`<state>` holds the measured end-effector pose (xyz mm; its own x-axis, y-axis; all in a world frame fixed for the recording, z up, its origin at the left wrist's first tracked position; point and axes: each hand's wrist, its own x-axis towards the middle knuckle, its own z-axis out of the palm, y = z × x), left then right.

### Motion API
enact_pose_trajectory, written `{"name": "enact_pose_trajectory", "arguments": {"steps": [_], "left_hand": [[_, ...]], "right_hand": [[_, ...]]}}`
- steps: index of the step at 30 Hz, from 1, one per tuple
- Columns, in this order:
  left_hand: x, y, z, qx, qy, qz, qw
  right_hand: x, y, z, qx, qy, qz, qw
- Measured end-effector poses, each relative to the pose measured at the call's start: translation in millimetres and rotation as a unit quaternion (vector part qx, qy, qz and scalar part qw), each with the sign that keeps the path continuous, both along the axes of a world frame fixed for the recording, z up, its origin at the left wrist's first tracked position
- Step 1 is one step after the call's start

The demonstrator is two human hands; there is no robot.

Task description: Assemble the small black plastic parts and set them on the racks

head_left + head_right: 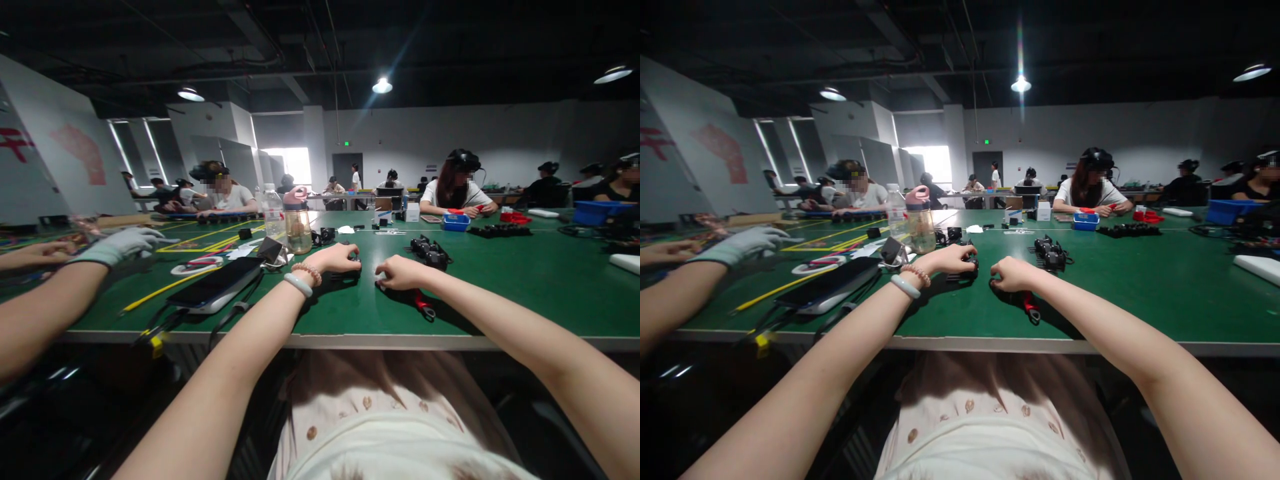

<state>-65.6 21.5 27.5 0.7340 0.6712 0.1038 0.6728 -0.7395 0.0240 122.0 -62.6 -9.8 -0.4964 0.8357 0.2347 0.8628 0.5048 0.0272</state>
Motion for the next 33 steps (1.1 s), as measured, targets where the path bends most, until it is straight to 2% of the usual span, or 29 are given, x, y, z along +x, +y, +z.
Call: {"name": "enact_pose_trajectory", "arguments": {"steps": [4, 7, 11, 14, 26, 33], "left_hand": [[-2.2, 4.9, 1.2, 0.021, 0.003, 0.001, 1.000], [-3.2, 9.0, 0.4, 0.041, 0.009, 0.000, 0.999], [-4.5, 13.3, -0.4, 0.061, 0.020, 0.007, 0.998], [-6.3, 15.6, -0.2, 0.062, 0.022, 0.013, 0.998], [-9.5, 25.4, -3.8, 0.050, 0.017, 0.050, 0.997], [-9.1, 28.3, -6.5, 0.056, 0.015, 0.035, 0.998]], "right_hand": [[5.8, 2.6, -0.5, 0.057, -0.012, -0.149, 0.987], [11.7, 4.4, -0.7, 0.029, -0.023, -0.239, 0.970], [15.1, 6.7, 0.0, -0.037, -0.027, -0.290, 0.956], [14.1, 8.5, 0.9, -0.061, -0.038, -0.289, 0.955], [17.4, 9.3, 4.5, -0.103, -0.102, -0.211, 0.967], [15.5, -3.1, 12.3, -0.183, -0.179, -0.202, 0.945]]}}
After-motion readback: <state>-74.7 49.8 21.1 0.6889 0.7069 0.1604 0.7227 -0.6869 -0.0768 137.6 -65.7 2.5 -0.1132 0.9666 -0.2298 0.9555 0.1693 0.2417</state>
